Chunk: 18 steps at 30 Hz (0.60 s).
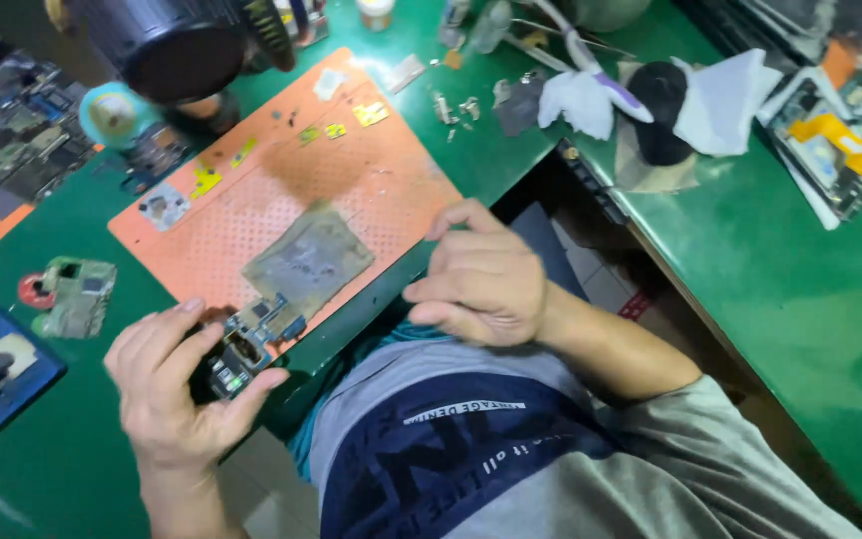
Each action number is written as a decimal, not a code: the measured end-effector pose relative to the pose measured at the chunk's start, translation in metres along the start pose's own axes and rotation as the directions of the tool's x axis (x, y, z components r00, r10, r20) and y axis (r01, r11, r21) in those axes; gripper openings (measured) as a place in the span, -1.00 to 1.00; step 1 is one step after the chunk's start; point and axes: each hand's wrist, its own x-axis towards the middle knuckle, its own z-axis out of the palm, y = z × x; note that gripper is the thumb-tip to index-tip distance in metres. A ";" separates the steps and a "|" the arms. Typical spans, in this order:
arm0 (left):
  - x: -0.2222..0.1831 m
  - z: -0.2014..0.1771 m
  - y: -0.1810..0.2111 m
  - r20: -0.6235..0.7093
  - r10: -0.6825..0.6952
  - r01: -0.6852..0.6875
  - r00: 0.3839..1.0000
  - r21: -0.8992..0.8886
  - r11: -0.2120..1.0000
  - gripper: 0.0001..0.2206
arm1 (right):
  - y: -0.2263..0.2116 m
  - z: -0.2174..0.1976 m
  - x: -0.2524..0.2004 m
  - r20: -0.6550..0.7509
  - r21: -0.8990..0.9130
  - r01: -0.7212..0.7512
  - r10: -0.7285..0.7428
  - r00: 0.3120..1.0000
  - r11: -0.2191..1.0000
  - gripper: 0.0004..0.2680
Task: Cleaning a mobile phone circuit board using a cloth and a rubber air blower to remove dust and debris.
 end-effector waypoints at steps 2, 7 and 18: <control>-0.001 0.000 0.001 0.052 -0.020 0.019 0.998 0.017 1.000 -0.54 | -0.005 -0.039 -0.005 -0.015 -0.187 -0.047 0.045 0.999 0.981 -0.86; -0.008 0.003 -0.005 0.120 -0.048 0.036 0.992 0.100 0.994 -0.56 | 0.001 -0.137 -0.044 -0.143 -0.576 -0.157 0.090 0.986 0.802 -0.88; -0.001 0.002 0.029 -0.027 -0.206 0.205 0.978 -0.036 0.978 -0.47 | 0.042 -0.240 -0.097 -0.588 -0.705 -0.692 0.416 0.694 0.156 -0.56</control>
